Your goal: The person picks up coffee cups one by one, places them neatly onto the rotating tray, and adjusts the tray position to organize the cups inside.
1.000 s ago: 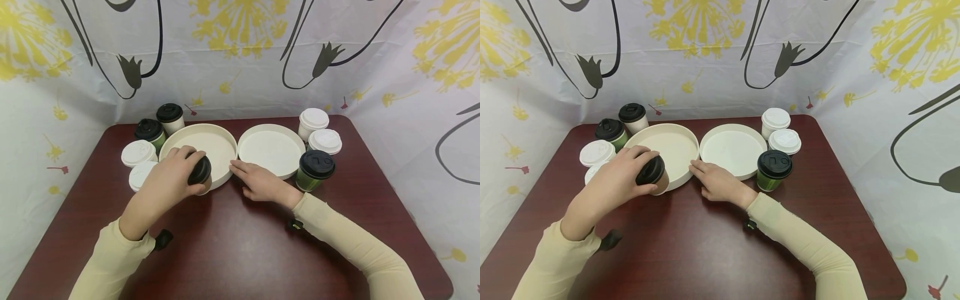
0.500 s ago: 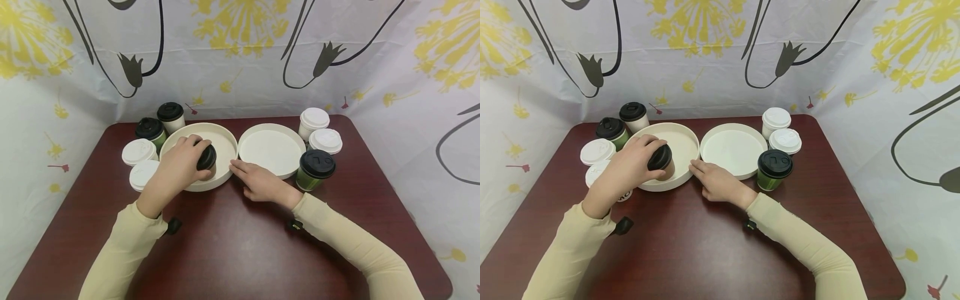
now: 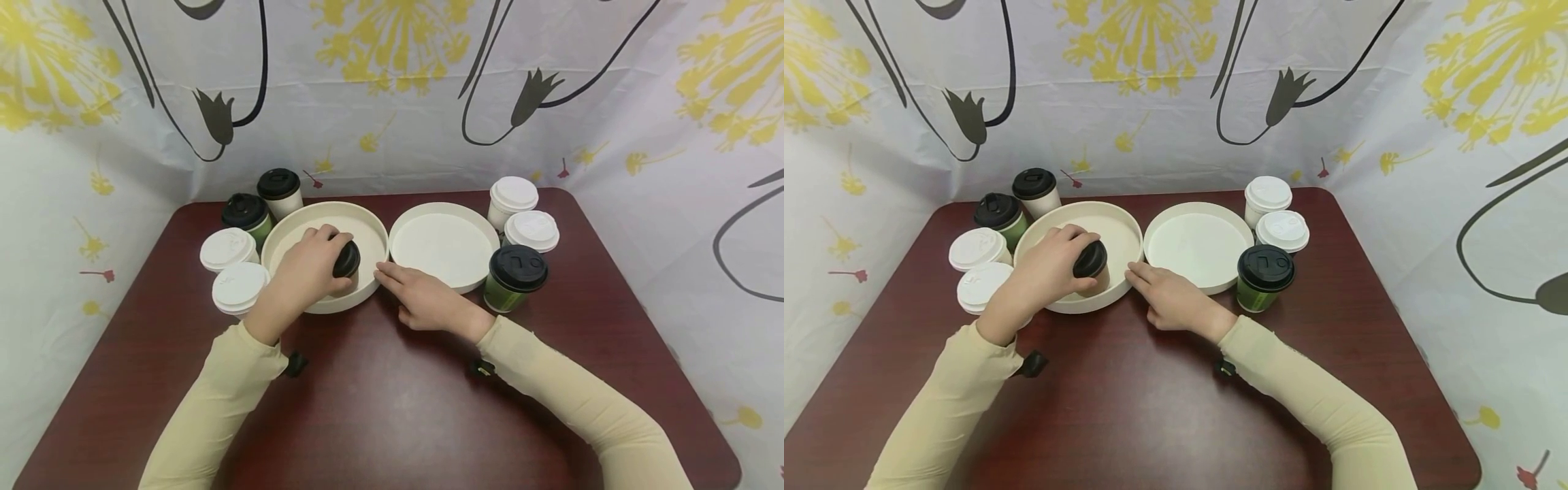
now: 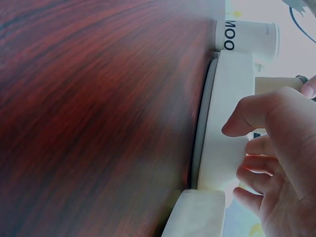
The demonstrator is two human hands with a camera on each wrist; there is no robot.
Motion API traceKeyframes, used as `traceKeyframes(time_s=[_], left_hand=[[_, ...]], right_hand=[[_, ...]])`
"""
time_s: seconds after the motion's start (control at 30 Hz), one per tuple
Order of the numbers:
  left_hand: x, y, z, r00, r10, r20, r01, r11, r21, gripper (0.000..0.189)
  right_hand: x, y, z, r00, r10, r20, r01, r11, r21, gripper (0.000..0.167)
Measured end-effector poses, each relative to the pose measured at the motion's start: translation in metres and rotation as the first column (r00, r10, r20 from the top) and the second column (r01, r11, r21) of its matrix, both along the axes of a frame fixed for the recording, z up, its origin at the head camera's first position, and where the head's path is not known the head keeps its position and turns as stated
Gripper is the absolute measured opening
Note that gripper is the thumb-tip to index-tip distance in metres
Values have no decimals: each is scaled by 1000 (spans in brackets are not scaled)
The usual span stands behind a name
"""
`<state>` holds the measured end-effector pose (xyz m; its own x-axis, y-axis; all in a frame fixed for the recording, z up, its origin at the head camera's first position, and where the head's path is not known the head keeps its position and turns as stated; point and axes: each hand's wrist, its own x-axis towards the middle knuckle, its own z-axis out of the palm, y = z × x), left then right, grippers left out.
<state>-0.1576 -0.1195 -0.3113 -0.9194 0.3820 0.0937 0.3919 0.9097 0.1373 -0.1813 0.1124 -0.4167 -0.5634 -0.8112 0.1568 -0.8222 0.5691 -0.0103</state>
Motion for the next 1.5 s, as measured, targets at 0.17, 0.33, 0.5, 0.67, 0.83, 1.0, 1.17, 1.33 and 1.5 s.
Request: traceKeyframes(time_s=[0.17,0.33,0.5,0.67,0.83,1.0,1.17,1.33,1.5], left_hand=[[-2,1,-4,1000,7,18,-6,1000,-7,69],[-4,2,-7,999,18,40,-17,1000,-18,70],[-6,3,-11,999,24,49,-22,999,-25,68],[-5,3,-15,999,17,35,-16,1000,-22,67],[-5,2,-19,1000,17,24,-16,1000,-18,65],[-5,2,-22,1000,11,0,-11,1000,-15,62],[-5,2,-23,1000,8,-19,-9,999,-33,63],[-5,2,-23,1000,14,-11,-14,999,-44,70],[-2,-1,-25,1000,12,-25,-12,1000,-15,84]], right_hand=[[0,0,1,1000,-2,8,2,1000,0,77],[1,0,1,1000,3,1,-3,1000,-7,77],[1,0,0,1000,10,-9,-10,1000,-15,76],[1,0,-1,1000,6,-10,-6,1000,-19,77],[1,-1,-2,1000,-1,-5,0,1000,-11,77],[1,-1,-1,1000,-3,-8,3,1000,-3,78],[1,0,0,1000,-6,-8,6,1000,3,78],[1,0,0,1000,-5,-11,5,1000,-3,79],[2,-1,-2,1000,2,-4,-2,1000,-22,79]])
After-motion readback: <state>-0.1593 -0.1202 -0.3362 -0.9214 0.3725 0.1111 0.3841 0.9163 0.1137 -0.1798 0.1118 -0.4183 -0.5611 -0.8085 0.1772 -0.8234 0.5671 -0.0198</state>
